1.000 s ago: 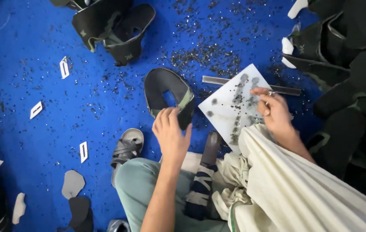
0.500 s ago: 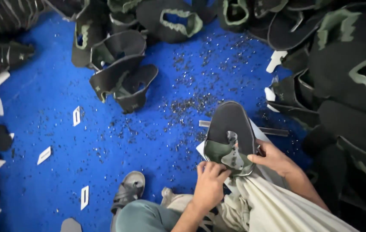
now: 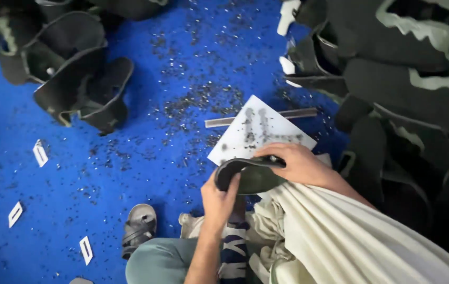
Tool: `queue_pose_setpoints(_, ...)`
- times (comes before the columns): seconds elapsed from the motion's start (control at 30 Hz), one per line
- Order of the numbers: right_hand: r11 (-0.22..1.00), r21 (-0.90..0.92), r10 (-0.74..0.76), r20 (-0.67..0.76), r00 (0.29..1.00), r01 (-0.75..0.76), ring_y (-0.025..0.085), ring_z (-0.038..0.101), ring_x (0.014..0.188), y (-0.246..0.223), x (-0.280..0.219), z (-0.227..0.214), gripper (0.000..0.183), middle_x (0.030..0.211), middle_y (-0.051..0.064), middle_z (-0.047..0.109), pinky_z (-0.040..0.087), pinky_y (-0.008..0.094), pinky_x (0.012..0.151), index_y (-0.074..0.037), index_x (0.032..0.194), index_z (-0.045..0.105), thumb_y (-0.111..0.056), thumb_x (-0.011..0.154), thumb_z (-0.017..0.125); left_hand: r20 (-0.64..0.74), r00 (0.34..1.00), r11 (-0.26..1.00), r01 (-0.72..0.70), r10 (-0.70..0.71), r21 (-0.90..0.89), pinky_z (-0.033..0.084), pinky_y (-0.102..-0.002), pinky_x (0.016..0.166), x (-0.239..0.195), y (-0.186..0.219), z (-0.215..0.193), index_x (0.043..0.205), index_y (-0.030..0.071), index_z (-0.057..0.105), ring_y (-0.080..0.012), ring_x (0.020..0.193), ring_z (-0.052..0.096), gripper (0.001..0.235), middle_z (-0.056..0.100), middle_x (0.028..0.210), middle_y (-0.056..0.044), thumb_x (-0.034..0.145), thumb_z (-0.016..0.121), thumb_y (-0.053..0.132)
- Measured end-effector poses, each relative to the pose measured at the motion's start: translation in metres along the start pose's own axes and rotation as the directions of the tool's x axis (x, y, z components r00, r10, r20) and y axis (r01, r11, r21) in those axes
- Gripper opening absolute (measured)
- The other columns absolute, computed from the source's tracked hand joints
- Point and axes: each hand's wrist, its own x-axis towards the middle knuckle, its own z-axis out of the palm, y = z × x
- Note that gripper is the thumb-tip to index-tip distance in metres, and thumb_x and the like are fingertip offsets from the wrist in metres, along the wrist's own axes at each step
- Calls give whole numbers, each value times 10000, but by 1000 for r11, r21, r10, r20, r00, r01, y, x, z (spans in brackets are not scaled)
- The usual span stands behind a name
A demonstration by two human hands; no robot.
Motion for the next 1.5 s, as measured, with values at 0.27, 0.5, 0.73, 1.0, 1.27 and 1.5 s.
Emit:
queue_pose_setpoints(0.27,996,-89,-5,-279,960,-21,254,719,1118,6,71,-73,448,1257,86,726,560,354,935,-164,1297,701,-144,856,773,152,909,892,-412,389,184,555,-373,870,125,71,3,1164,88,734,-319,977,715,342,735,1061,-147,841,694,-18)
queue_pose_setpoints(0.5,914,-399,-47,-273,961,-68,325,701,1077,120,74,-19,635,1352,41,655,565,418,878,-252,1350,697,57,798,643,381,860,883,-430,338,187,500,-401,1102,131,-85,46,1199,121,750,-317,1237,684,653,726,1269,-131,668,521,-184)
queue_pose_setpoints(0.73,868,-399,263,-140,955,-297,298,736,759,58,-6,35,670,1600,-83,417,587,433,687,-227,1432,545,-78,782,606,496,778,625,-615,385,480,378,-486,1178,41,-65,45,1338,102,645,-400,1361,533,578,587,1445,-193,766,619,21)
queue_pose_setpoints(1.0,898,-341,265,-84,960,-278,319,738,879,83,14,35,554,1067,129,768,583,423,781,-88,1442,564,-148,898,654,471,848,332,-529,244,781,325,-583,1130,-24,-77,78,1454,7,512,-535,1377,393,611,401,1520,-314,857,574,121)
queue_pose_setpoints(1.27,848,520,210,-150,966,-104,137,703,888,86,67,25,146,1023,160,765,558,282,844,45,1108,690,7,977,639,367,917,646,-187,-156,740,428,-510,996,-111,-24,15,1471,51,440,-430,1232,522,776,489,1454,-255,786,741,257)
queue_pose_setpoints(1.5,738,674,49,-33,998,-14,232,763,1059,126,80,56,47,1194,190,737,604,313,849,13,978,553,20,1025,556,210,837,592,159,-505,790,546,-435,804,-140,-53,-3,1588,12,251,-361,996,671,1016,610,1214,-186,746,756,272)
